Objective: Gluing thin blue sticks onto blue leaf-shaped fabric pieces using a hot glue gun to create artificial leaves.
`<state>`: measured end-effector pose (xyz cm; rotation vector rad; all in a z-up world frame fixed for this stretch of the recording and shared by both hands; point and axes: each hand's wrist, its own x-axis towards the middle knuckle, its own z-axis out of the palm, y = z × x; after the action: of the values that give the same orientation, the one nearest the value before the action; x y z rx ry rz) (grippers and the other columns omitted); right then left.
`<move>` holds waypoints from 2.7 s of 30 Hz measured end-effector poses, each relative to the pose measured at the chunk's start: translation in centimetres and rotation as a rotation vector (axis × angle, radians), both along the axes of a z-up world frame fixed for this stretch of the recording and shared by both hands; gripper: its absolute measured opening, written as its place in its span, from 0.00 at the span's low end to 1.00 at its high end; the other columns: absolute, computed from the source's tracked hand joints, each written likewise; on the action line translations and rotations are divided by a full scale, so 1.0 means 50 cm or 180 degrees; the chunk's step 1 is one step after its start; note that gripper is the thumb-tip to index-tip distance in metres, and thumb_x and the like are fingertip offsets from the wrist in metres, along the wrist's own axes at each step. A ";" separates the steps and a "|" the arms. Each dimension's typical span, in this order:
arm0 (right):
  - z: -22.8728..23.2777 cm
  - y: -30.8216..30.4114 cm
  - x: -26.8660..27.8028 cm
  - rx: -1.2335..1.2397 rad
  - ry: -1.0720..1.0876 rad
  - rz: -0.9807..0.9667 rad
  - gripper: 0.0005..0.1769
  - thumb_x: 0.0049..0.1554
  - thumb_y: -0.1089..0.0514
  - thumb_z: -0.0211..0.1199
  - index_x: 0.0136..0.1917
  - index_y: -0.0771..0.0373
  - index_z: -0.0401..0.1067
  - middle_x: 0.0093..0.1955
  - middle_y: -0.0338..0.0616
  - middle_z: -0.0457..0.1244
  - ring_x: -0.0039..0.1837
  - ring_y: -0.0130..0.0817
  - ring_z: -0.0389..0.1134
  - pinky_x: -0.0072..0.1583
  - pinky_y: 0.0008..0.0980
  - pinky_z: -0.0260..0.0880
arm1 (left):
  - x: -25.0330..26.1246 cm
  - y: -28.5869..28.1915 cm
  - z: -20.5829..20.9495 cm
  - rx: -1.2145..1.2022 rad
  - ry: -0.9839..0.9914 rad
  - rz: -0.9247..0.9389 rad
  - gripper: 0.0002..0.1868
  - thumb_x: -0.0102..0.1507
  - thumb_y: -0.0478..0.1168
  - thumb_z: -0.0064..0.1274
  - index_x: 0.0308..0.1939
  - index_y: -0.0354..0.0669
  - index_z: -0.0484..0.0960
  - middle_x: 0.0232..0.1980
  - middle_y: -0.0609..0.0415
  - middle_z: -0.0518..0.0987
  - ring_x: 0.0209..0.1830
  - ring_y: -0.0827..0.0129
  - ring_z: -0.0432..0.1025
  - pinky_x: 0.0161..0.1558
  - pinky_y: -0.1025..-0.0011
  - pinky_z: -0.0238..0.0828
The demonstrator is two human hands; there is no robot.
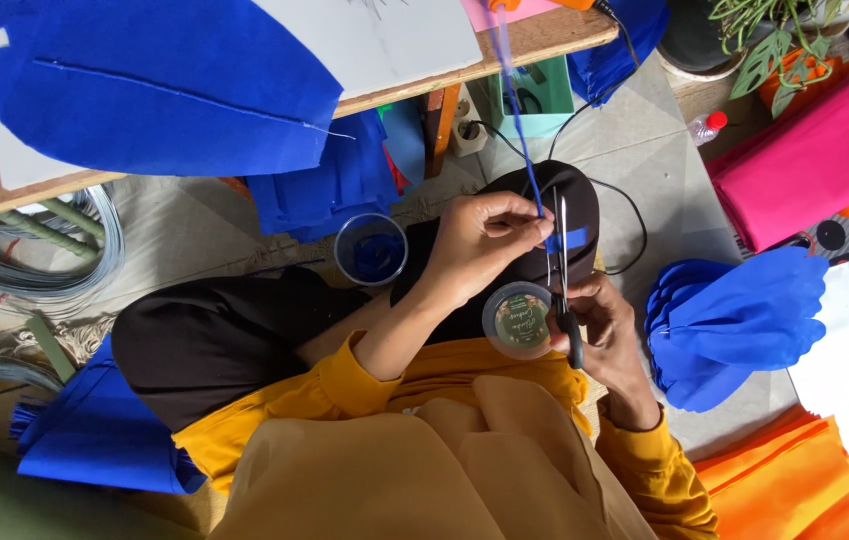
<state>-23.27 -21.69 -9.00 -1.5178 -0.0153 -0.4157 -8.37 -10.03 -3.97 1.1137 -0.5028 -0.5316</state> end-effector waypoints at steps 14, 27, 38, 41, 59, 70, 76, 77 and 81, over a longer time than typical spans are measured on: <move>-0.071 -0.027 -0.028 0.0052 0.0336 -0.0462 0.27 0.40 0.61 0.69 0.48 0.73 0.60 0.26 0.50 0.61 0.27 0.28 0.63 0.31 0.19 0.64 | -0.017 -0.043 -0.052 0.0125 -0.0163 0.0021 0.08 0.52 0.32 0.55 0.31 0.28 0.77 0.26 0.39 0.76 0.28 0.61 0.74 0.31 0.68 0.74; -0.047 -0.085 0.050 -0.4535 0.2217 -0.1111 0.14 0.42 0.51 0.64 0.44 0.48 0.69 0.31 0.34 0.64 0.38 0.35 0.66 0.40 0.35 0.68 | 0.049 0.042 -0.013 0.0110 -0.0172 0.0604 0.09 0.55 0.34 0.54 0.35 0.30 0.76 0.34 0.43 0.78 0.31 0.65 0.75 0.34 0.72 0.74; 0.138 0.062 0.150 -0.0502 0.0554 -0.0702 0.10 0.55 0.65 0.50 0.50 0.67 0.69 0.44 0.52 0.64 0.40 0.31 0.64 0.37 0.28 0.69 | 0.061 0.061 -0.023 0.0051 -0.0309 0.0694 0.07 0.55 0.33 0.55 0.34 0.31 0.77 0.32 0.44 0.78 0.30 0.64 0.75 0.34 0.70 0.74; 0.117 0.079 0.185 -0.0240 0.0162 -0.0549 0.09 0.53 0.68 0.53 0.47 0.73 0.69 0.43 0.54 0.64 0.39 0.31 0.63 0.36 0.27 0.68 | 0.065 0.071 -0.023 0.0146 -0.0428 0.0751 0.07 0.55 0.33 0.55 0.34 0.32 0.77 0.32 0.45 0.78 0.30 0.66 0.75 0.33 0.71 0.74; 0.101 0.103 0.212 -0.0878 0.0168 -0.0895 0.05 0.55 0.68 0.54 0.41 0.72 0.69 0.30 0.51 0.59 0.32 0.27 0.59 0.31 0.23 0.61 | 0.057 0.091 -0.001 0.0526 -0.0997 0.1328 0.04 0.52 0.30 0.56 0.28 0.32 0.78 0.28 0.47 0.79 0.26 0.69 0.75 0.28 0.79 0.70; 0.138 0.108 0.226 -0.0647 0.0180 -0.0740 0.09 0.57 0.63 0.50 0.45 0.71 0.69 0.34 0.48 0.60 0.36 0.30 0.61 0.36 0.26 0.65 | 0.059 0.096 0.014 0.0339 -0.0933 0.1443 0.04 0.53 0.31 0.56 0.28 0.33 0.78 0.30 0.47 0.79 0.27 0.68 0.75 0.29 0.78 0.71; 0.135 0.113 0.229 -0.0839 0.0166 -0.0787 0.05 0.54 0.66 0.56 0.44 0.69 0.71 0.35 0.49 0.63 0.35 0.29 0.63 0.36 0.26 0.64 | 0.060 0.104 0.014 0.0396 -0.1088 0.1590 0.05 0.53 0.32 0.56 0.29 0.32 0.78 0.30 0.46 0.79 0.27 0.68 0.75 0.28 0.78 0.71; 0.136 0.115 0.230 -0.0796 0.0166 -0.0807 0.05 0.55 0.65 0.55 0.43 0.69 0.71 0.35 0.48 0.63 0.34 0.25 0.61 0.35 0.24 0.63 | 0.061 0.106 0.014 0.0405 -0.1087 0.1598 0.05 0.53 0.32 0.57 0.29 0.32 0.78 0.30 0.46 0.79 0.27 0.69 0.75 0.29 0.77 0.71; 0.142 0.120 0.232 -0.0624 0.0280 -0.0735 0.11 0.52 0.63 0.59 0.49 0.69 0.69 0.37 0.48 0.63 0.41 0.29 0.63 0.41 0.28 0.67 | 0.064 0.111 0.020 0.0378 -0.1128 0.1648 0.04 0.53 0.32 0.57 0.28 0.33 0.78 0.29 0.47 0.79 0.27 0.69 0.75 0.30 0.76 0.71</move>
<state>-11.67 -15.70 -1.92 -1.7376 0.1948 -0.5435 -5.16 -4.47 -2.99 1.4019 -0.4666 0.0928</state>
